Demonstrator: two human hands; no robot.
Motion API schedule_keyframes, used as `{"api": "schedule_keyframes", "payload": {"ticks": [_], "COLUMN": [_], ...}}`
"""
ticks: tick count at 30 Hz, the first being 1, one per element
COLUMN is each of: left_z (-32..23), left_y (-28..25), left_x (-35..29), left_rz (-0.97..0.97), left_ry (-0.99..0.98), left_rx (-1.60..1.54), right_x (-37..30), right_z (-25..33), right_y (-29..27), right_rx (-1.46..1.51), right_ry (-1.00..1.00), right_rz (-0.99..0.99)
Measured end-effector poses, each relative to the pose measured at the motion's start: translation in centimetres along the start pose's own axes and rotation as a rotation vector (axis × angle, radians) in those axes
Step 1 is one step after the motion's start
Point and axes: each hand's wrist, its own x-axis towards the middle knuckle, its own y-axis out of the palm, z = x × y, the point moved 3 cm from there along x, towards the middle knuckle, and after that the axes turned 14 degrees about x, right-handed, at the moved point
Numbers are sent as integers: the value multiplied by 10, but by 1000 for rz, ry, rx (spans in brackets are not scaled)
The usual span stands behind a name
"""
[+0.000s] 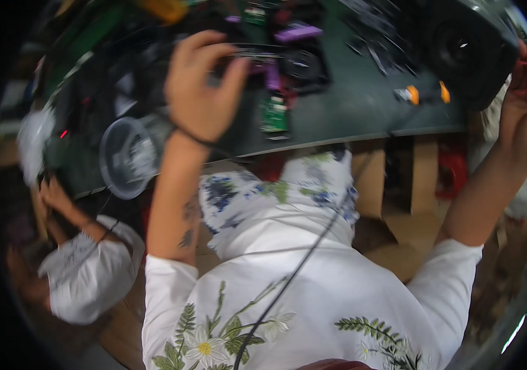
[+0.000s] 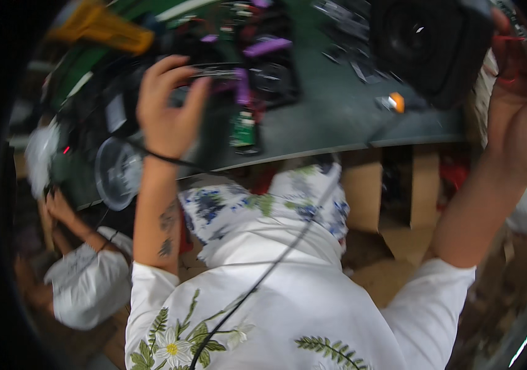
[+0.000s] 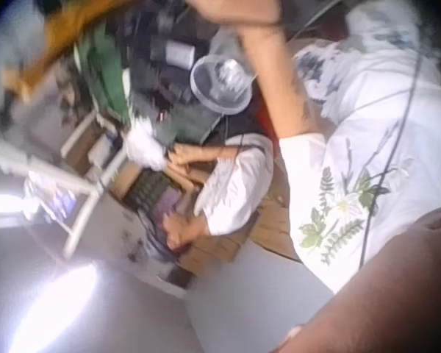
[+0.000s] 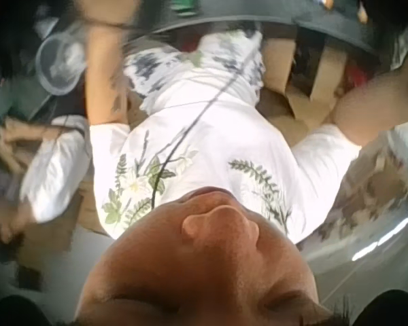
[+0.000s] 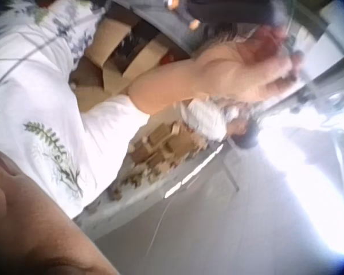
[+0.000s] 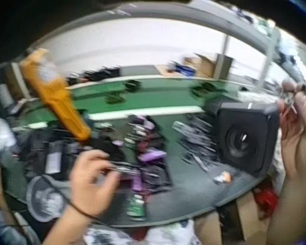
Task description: Assembling and testing electronic components of portable devices at a workshop bench.
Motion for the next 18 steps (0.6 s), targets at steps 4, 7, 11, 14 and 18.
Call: {"api": "schedule_keyframes", "payload": {"ticks": [4,7,11,14,18], "left_z": [4,3,3,4,-2], "left_y": [-3,-2,-6,-20,-29], "left_x": [-17,-20,-36,-43,-45], "left_rz": [74,109,138,171,264], "left_ry": [-5,81,70,72,174], "left_rx": [17,58,18,115,230], "right_x": [-79,-163,-273,-380,-570], "right_z": [78,106,53,-15,-100], "right_y": [-61,-86,-79,-90,-92], "right_rx": [-197,-607,-548,-825,-549], "right_ry": [64,389,699,835,956], "right_rz": [-646,-858,-933,-773,-1218]}}
